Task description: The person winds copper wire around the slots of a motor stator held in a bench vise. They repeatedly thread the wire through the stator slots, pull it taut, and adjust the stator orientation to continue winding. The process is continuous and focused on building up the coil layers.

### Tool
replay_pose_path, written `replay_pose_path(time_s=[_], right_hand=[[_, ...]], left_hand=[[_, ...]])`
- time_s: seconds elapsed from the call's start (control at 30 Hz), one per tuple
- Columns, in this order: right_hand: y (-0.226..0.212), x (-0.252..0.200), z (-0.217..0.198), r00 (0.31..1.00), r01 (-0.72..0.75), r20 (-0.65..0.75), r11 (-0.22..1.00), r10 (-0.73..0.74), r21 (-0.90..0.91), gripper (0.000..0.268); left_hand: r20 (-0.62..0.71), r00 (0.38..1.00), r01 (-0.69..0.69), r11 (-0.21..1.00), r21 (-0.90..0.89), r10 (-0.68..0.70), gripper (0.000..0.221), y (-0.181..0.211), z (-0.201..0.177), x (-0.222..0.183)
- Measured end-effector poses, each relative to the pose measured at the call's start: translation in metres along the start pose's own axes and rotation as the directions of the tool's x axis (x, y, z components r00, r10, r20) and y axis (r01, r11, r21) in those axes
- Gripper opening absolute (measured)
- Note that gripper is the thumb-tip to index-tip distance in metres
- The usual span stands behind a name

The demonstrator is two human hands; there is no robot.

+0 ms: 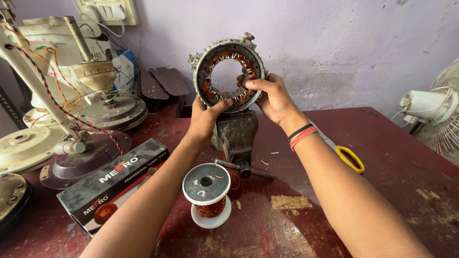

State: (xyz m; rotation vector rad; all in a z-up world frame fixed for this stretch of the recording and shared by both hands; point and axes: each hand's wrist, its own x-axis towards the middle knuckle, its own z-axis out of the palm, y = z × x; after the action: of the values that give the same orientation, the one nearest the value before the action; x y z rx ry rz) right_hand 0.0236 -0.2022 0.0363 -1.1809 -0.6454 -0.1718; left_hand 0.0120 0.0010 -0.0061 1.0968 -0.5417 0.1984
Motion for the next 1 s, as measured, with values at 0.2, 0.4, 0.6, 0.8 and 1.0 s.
replay_pose_path(time_s=[0.2,0.4,0.6,0.8,1.0], right_hand=[[0.011,0.001,0.001,0.999,0.049,-0.011,0.999,-0.049,-0.009,0.037],[0.015,0.004,0.006,0.997,0.066,-0.041,0.998,-0.065,0.007,0.039],[0.012,-0.008,0.011,0.999,0.023,-0.044,0.998,-0.025,-0.063,0.042],[0.014,-0.01,0.01,0.997,0.042,-0.06,0.98,-0.054,-0.194,0.049],[0.008,-0.004,0.0,0.999,-0.001,-0.035,0.932,-0.012,-0.363,0.055]], left_hand=[[0.012,1.0,-0.018,0.999,0.032,0.018,0.057,-0.001,-0.002,0.001],[-0.016,0.999,-0.038,0.996,0.076,0.04,0.056,0.0,0.001,0.0],[-0.015,0.999,-0.03,0.997,0.069,0.031,0.057,0.002,0.0,-0.001],[-0.032,0.999,-0.006,0.997,0.073,0.008,0.057,-0.001,-0.002,-0.001],[-0.029,1.0,0.011,0.997,0.08,-0.009,0.056,-0.001,-0.003,-0.001]])
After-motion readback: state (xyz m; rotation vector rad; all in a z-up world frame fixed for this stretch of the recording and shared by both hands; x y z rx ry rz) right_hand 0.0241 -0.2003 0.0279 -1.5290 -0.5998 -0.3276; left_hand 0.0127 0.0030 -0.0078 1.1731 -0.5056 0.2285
